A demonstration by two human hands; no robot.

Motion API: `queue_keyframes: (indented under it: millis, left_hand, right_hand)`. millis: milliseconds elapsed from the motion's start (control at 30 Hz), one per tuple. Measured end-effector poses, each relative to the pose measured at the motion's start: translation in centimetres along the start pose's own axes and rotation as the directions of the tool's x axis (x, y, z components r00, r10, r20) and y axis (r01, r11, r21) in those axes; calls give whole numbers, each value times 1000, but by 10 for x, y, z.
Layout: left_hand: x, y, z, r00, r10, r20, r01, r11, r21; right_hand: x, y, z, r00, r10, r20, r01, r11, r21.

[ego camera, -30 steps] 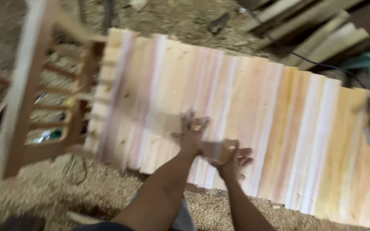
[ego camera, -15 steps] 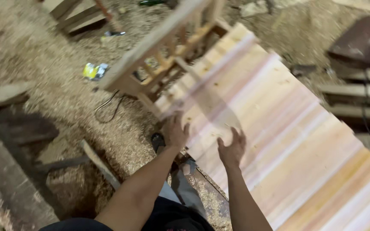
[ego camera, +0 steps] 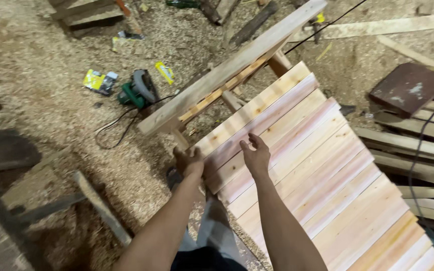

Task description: The person arranges wooden slats onto a bench frame, then uses a circular saw to cut a separate piece of wood. The person places the slats one by one into the bench frame and later measures and cuts a plank with a circular saw.

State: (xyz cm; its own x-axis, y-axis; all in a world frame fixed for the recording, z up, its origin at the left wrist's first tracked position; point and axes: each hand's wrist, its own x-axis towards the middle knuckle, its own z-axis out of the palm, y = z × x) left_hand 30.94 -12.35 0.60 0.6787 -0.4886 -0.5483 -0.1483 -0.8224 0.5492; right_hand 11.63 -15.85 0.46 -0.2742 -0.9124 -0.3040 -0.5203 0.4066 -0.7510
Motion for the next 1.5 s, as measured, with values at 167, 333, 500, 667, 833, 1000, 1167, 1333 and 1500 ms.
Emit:
queue_keyframes:
  millis: [167, 333, 500, 667, 833, 1000, 1167, 1333, 1500]
  left_hand:
    - [-2, 28, 27, 968, -227, -103, 225, 974, -37]
    - [8, 35, 48, 901, -408, -147, 400, 913, -81]
    - [13, 15, 66, 845, -513, -154, 498, 858, -125]
    - [10, 0, 85, 797, -578, -175, 550, 814, -185]
    - [37, 8, 70, 873, -441, -210, 379, 882, -279]
    - [68, 13, 43, 937, -264, -230, 175, 922, -345]
    - [67, -3, 43, 947, -99, -305, 3, 954, -299]
    - [67, -17, 41, 957, -156, -244, 37, 902, -430]
    - [68, -17, 36, 946, -147, -289, 103, 982, -161]
  right_hand:
    - [69, -18, -33, 997, -57, -53, 53, 996, -69]
    - [178, -27, -57, 955, -282, -96, 241, 921, -306]
    - [258, -39, -77, 880, -473, -45, 391, 774, -498]
    - [290, -48, -91, 1000, -24, 5, 20, 680, -733]
    - [322, -40, -72, 973, -61, 222, 156, 883, -442]
    - [348, -42, -49, 921, -266, 284, 387, 703, -596]
    - [351, -50, -37, 958, -194, 209, 255, 912, -321]
    - [344, -40, -36, 927, -322, 191, 356, 917, -180]
    - [336, -43, -38, 905, -314, 288, 320, 947, 29]
